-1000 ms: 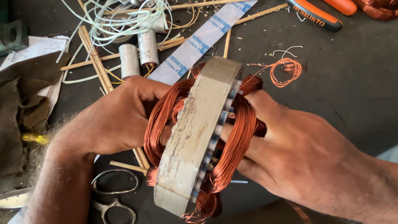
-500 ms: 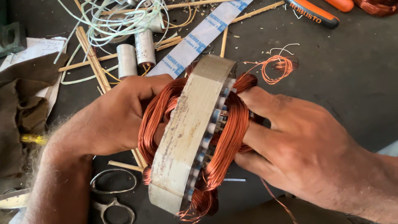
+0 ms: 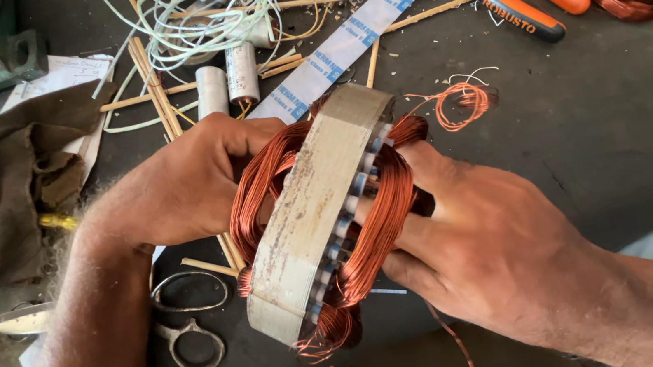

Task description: The person winds copper wire around a laminated stator core, then cuts a strip of insulating tape and uses pliers and a wooden stick to tuck and secure the wire into the stator slots. The person continues winding and adjusting the coil throughout the clip.

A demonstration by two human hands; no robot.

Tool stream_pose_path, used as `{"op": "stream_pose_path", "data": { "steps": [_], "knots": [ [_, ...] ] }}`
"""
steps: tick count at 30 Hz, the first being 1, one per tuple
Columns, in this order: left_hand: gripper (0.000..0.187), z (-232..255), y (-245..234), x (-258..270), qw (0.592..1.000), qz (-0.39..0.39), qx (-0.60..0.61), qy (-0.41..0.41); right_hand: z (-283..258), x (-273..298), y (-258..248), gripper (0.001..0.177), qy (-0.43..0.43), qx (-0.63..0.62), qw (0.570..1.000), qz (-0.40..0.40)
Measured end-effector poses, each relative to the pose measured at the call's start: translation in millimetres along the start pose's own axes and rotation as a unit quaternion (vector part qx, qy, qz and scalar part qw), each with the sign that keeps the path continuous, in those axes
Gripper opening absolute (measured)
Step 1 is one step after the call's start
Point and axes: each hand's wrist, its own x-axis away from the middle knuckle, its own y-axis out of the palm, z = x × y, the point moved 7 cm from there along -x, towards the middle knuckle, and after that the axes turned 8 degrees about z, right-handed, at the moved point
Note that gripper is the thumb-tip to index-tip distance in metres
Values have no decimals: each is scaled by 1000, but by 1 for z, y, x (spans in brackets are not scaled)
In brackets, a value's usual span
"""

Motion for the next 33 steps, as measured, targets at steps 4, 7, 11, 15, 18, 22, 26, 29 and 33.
{"op": "stream_pose_path", "data": {
  "steps": [4,7,11,15,18,22,26,29,33],
  "knots": [
    [33,4,-1,-1,999,10,-49,11,-1,-2,-6,32,0,-6,1000,8],
    [35,4,0,-1,998,19,-54,0,0,-1,-10,31,-11,27,1000,2],
    [32,6,-1,1,998,22,-59,17,-2,-1,-9,33,-26,46,999,2],
    [31,6,-4,0,998,34,-53,18,2,0,-2,42,-19,53,998,-9],
    [26,-4,-2,1,998,23,-27,-51,2,1,0,39,-12,32,999,-10],
    [37,-1,-1,0,998,35,-42,-38,2,1,0,32,6,-5,1000,-23],
    [42,0,0,1,1000,22,10,-19,1,-1,-5,32,17,-15,999,-26],
    [42,1,-1,1,1000,13,-8,3,-1,-1,-8,35,3,-18,1000,-4],
    [31,-2,-3,1,998,24,-61,21,2,3,-4,34,-13,16,1000,1]
  ]
}}
